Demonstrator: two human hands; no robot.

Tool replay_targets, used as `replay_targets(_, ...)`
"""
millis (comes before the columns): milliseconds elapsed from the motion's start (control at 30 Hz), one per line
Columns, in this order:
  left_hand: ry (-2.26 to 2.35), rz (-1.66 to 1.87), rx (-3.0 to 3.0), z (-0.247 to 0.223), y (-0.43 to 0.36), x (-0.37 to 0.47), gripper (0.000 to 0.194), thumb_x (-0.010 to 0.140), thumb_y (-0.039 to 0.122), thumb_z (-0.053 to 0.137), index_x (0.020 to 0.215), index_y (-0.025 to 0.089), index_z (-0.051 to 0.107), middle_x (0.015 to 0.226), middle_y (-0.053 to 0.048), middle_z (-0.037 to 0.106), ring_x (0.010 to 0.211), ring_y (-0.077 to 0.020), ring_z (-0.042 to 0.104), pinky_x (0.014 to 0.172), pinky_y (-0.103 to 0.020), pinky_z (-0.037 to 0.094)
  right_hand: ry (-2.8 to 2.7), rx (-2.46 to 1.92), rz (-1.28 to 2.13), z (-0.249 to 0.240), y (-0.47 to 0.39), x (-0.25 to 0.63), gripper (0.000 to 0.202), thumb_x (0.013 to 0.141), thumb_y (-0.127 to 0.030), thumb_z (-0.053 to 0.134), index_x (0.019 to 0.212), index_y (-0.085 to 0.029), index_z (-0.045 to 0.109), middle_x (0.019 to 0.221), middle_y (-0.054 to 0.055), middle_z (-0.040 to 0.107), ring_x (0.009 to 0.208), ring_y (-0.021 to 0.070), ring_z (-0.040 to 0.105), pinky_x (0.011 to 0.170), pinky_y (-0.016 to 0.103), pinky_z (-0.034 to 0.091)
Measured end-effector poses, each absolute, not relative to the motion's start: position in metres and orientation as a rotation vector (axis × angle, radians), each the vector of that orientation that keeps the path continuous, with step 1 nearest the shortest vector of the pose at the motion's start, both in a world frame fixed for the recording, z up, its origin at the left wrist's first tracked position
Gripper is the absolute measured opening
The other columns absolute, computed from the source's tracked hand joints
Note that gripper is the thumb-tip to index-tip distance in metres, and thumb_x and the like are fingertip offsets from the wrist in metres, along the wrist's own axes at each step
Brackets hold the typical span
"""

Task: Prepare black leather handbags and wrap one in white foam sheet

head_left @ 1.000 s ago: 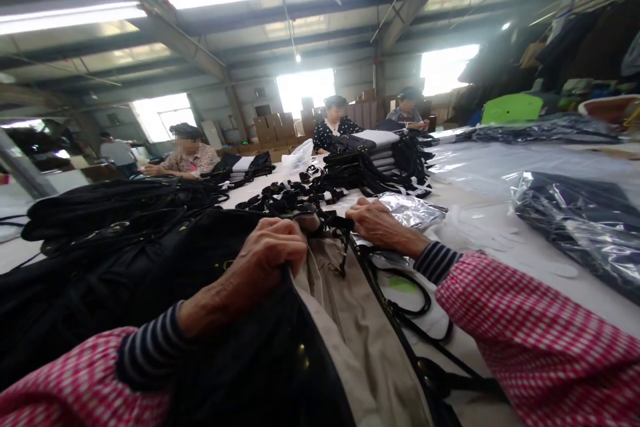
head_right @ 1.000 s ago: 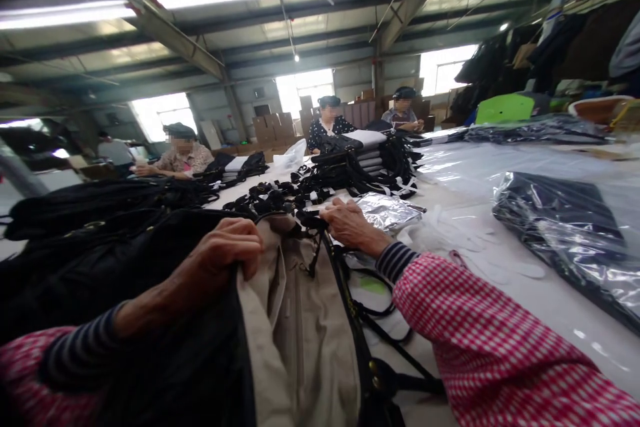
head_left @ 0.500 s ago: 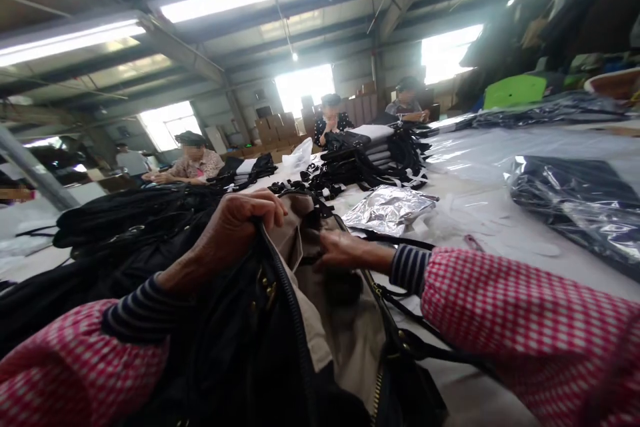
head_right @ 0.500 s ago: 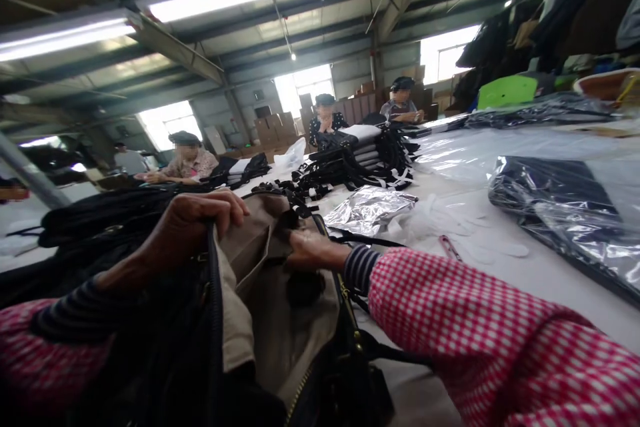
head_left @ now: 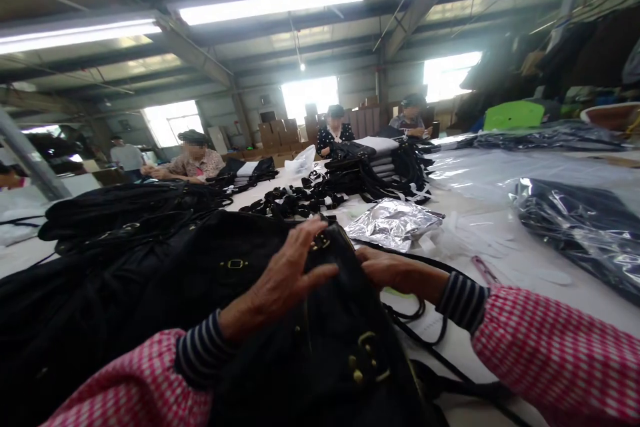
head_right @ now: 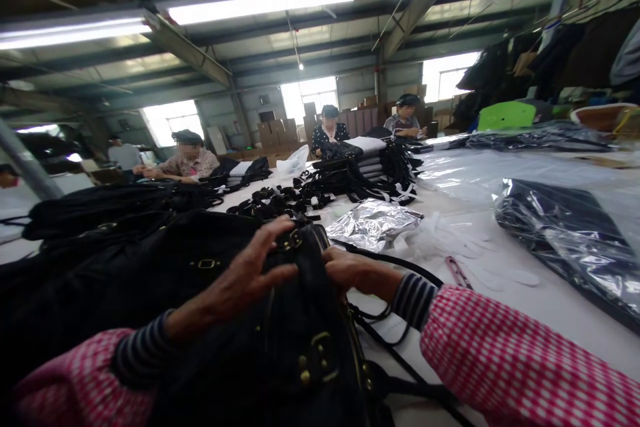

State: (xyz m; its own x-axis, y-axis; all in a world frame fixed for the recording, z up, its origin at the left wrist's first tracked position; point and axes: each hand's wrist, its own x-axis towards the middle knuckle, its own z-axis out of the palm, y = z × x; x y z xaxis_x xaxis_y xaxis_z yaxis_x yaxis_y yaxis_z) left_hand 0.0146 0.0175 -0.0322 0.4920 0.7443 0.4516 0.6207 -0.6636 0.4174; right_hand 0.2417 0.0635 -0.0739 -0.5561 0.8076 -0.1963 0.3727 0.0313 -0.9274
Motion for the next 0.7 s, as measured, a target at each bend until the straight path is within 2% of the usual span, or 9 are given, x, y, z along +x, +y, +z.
replay_targets(33, 1.177, 0.657, 2.604, -0.048, 0.014, 0.015, 0.061, 0.095, 0.049, 0.059, 0.15, 0.028, 0.042, 0.161, -0.01, 0.039, 0.149, -0.0304, 0.035, 0.119, -0.054, 0.034, -1.914, -1.264, 1.419, -0.074, 0.074, 0.25, 0.01, 0.072, -0.024, 0.063, 0.072, -0.015, 0.064, 0.064, 0.001, 0.066, 0.049, 0.0124, 0.059, 0.042, 0.02, 0.041)
replay_targets(100, 1.199, 0.33, 2.677, -0.069, 0.009, 0.015, 0.058, 0.1, 0.056, 0.048, 0.15, 0.028, 0.045, 0.161, -0.009, 0.038, 0.151, -0.033, 0.029, 0.123, -0.059, 0.023, -1.881, -1.346, 1.22, -0.073, 0.099, 0.26, 0.008, 0.074, -0.024, 0.06, 0.073, -0.016, 0.06, 0.067, 0.004, 0.067, 0.049, 0.0134, 0.061, 0.04, 0.02, 0.037)
replay_targets(167, 1.167, 0.185, 2.725, -0.069, 0.01, 0.016, 0.053, 0.1, 0.058, 0.045, 0.144, 0.028, 0.054, 0.156, -0.008, 0.047, 0.146, -0.0321, 0.038, 0.12, -0.055, 0.028, -1.851, -1.378, 1.06, -0.069, 0.123, 0.259, 0.005, 0.075, -0.022, 0.058, 0.075, -0.016, 0.059, 0.074, 0.006, 0.069, 0.053, 0.0142, 0.063, 0.043, 0.021, 0.037)
replay_targets(267, 1.198, 0.27, 2.731, -0.039, 0.033, 0.019, 0.04, 0.102, 0.054, 0.044, 0.118, 0.028, 0.07, 0.124, -0.003, 0.07, 0.118, -0.0234, 0.061, 0.104, -0.038, 0.044, -1.825, -1.406, 0.849, -0.064, 0.157, 0.243, 0.006, 0.074, -0.021, 0.063, 0.078, -0.017, 0.061, 0.082, 0.007, 0.07, 0.07, 0.0187, 0.067, 0.058, 0.025, 0.043)
replay_targets(333, 1.426, 0.42, 2.66, -0.016, 0.064, 0.023, 0.035, 0.102, 0.05, 0.046, 0.104, 0.027, 0.073, 0.109, -0.002, 0.074, 0.11, -0.0224, 0.064, 0.098, -0.035, 0.044, -1.788, -1.427, 0.756, -0.065, 0.177, 0.228, 0.015, 0.071, -0.024, 0.07, 0.083, -0.018, 0.062, 0.089, 0.009, 0.071, 0.087, 0.0245, 0.068, 0.069, 0.028, 0.045)
replay_targets(400, 1.73, 0.529, 2.499, -0.002, 0.105, 0.028, 0.027, 0.098, 0.044, 0.054, 0.102, 0.026, 0.074, 0.111, -0.005, 0.073, 0.117, -0.027, 0.061, 0.101, -0.037, 0.042, -1.742, -1.447, 0.72, -0.07, 0.193, 0.213, 0.027, 0.067, -0.026, 0.076, 0.088, -0.018, 0.062, 0.096, 0.01, 0.071, 0.099, 0.0285, 0.065, 0.075, 0.03, 0.045)
replay_targets(500, 1.931, 0.549, 2.245, -0.002, 0.169, 0.037, 0.033, 0.096, 0.044, 0.055, 0.087, 0.018, 0.073, 0.101, -0.013, 0.074, 0.112, -0.0323, 0.065, 0.095, -0.04, 0.046, -1.683, -1.437, 0.739, -0.085, 0.208, 0.199, 0.031, 0.066, -0.023, 0.074, 0.094, -0.017, 0.06, 0.095, 0.009, 0.07, 0.094, 0.0267, 0.065, 0.071, 0.03, 0.046)
replay_targets(567, 1.958, 0.577, 2.101, -0.013, 0.203, 0.041, 0.037, 0.096, 0.048, 0.057, 0.086, 0.015, 0.071, 0.093, -0.012, 0.073, 0.101, -0.0281, 0.069, 0.09, -0.039, 0.05, -1.666, -1.387, 0.765, -0.093, 0.212, 0.195, 0.032, 0.068, -0.02, 0.07, 0.099, -0.016, 0.059, 0.088, 0.006, 0.069, 0.085, 0.0228, 0.066, 0.067, 0.028, 0.047)
replay_targets(700, 1.878, 0.702, 1.899, -0.039, 0.242, 0.049, 0.036, 0.098, 0.047, 0.059, 0.103, 0.012, 0.067, 0.094, -0.005, 0.07, 0.082, -0.0163, 0.068, 0.078, -0.035, 0.058, -1.712, -1.229, 0.839, -0.094, 0.212, 0.2, 0.035, 0.068, -0.019, 0.07, 0.102, -0.016, 0.06, 0.073, -0.002, 0.065, 0.069, 0.0159, 0.063, 0.062, 0.025, 0.048)
